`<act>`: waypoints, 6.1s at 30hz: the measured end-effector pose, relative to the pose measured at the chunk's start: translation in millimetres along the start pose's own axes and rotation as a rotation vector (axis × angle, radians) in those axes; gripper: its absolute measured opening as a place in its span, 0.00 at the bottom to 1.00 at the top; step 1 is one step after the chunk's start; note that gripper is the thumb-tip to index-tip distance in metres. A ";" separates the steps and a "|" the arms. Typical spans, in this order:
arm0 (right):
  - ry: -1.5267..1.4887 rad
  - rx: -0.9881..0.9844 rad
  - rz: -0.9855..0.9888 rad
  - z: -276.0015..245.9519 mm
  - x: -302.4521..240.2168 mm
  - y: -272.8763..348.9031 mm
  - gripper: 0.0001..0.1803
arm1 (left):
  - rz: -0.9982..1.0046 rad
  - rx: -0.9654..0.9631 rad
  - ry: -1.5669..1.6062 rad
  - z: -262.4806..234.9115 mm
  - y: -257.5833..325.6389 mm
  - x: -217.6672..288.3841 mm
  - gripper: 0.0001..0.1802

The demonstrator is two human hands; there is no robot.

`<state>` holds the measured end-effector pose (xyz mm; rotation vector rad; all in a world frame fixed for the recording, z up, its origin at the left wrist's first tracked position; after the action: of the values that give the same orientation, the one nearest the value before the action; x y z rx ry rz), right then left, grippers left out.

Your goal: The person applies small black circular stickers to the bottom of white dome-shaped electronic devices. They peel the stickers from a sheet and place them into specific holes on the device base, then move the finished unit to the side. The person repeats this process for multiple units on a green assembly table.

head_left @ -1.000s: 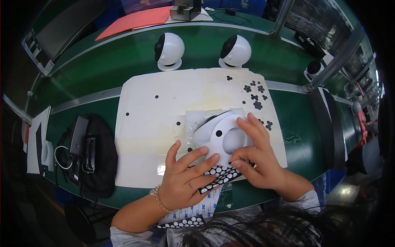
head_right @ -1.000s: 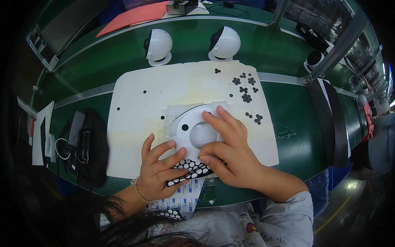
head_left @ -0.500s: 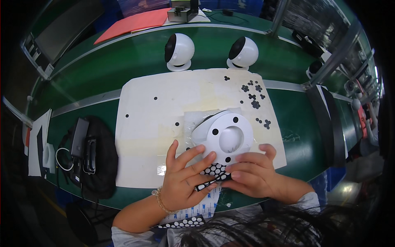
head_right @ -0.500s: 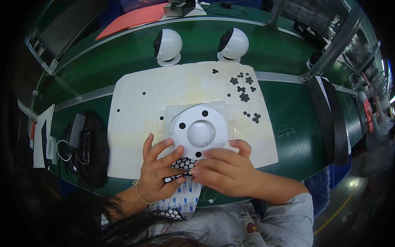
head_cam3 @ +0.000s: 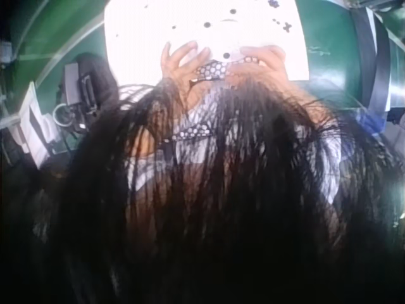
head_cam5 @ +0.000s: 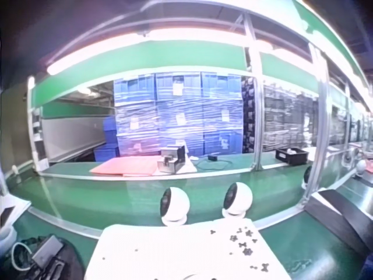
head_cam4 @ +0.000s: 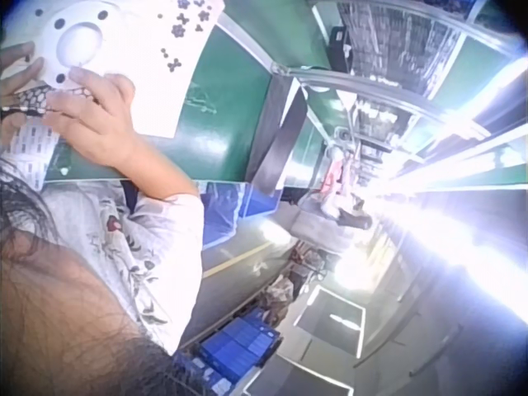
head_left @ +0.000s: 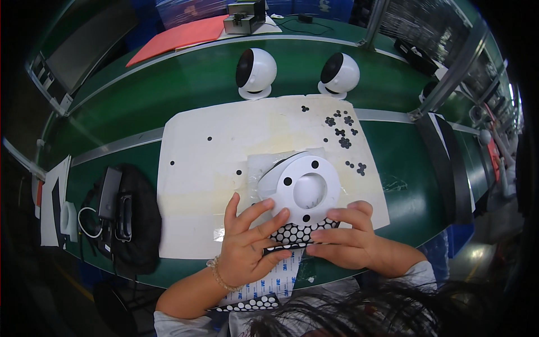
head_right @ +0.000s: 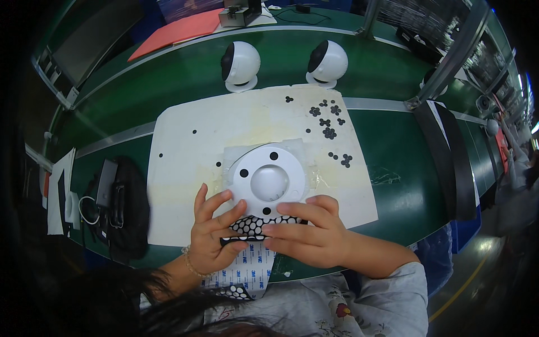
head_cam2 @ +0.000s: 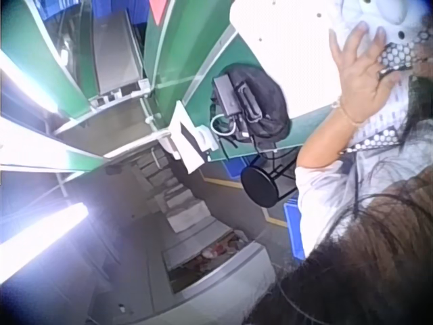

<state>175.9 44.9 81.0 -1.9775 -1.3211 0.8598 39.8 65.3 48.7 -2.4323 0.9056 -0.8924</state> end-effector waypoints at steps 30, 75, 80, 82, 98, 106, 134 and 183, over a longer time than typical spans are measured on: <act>-0.317 0.039 0.653 -2.1 75.7 15.8 0.03 | 0.015 -0.010 -0.063 1.5 1.6 1.4 0.09; -1.167 0.024 1.082 35.5 103.5 30.4 0.16 | 0.034 -0.010 -0.124 -2.7 1.2 3.7 0.10; -0.961 0.061 0.916 37.9 167.1 -42.0 0.12 | 0.194 0.010 -0.032 -14.8 -1.2 16.7 0.14; -0.290 0.029 0.593 34.1 194.3 -74.0 0.11 | 0.240 0.004 0.075 -9.3 -2.2 19.7 0.15; 0.125 -0.057 0.826 -35.3 348.2 61.9 0.11 | 0.110 -0.399 0.187 10.6 0.9 -7.8 0.12; 1.016 0.151 1.286 -148.5 439.4 131.3 0.33 | -0.247 -0.611 0.345 48.5 9.1 -40.6 0.14; 0.396 -0.094 0.956 -100.0 175.0 173.9 0.19 | 0.176 -0.048 -0.021 -1.4 -5.7 9.2 0.18; -0.535 -0.204 0.315 3.0 29.3 -26.3 0.18 | -0.100 0.163 0.384 -35.0 9.1 -4.0 0.13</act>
<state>167.7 81.2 94.1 -2.2454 -1.4431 1.5405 9.7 56.8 67.2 -2.2217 0.8020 -1.4449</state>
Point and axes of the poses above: each hand's wrist, its own y-axis away from the middle knuckle, its own z-axis out of the palm, x = y × z, the point moved 9 cm from there along -y, towards the middle knuckle, and after that the axes turned 8 degrees about -y, right-handed, at the moved point
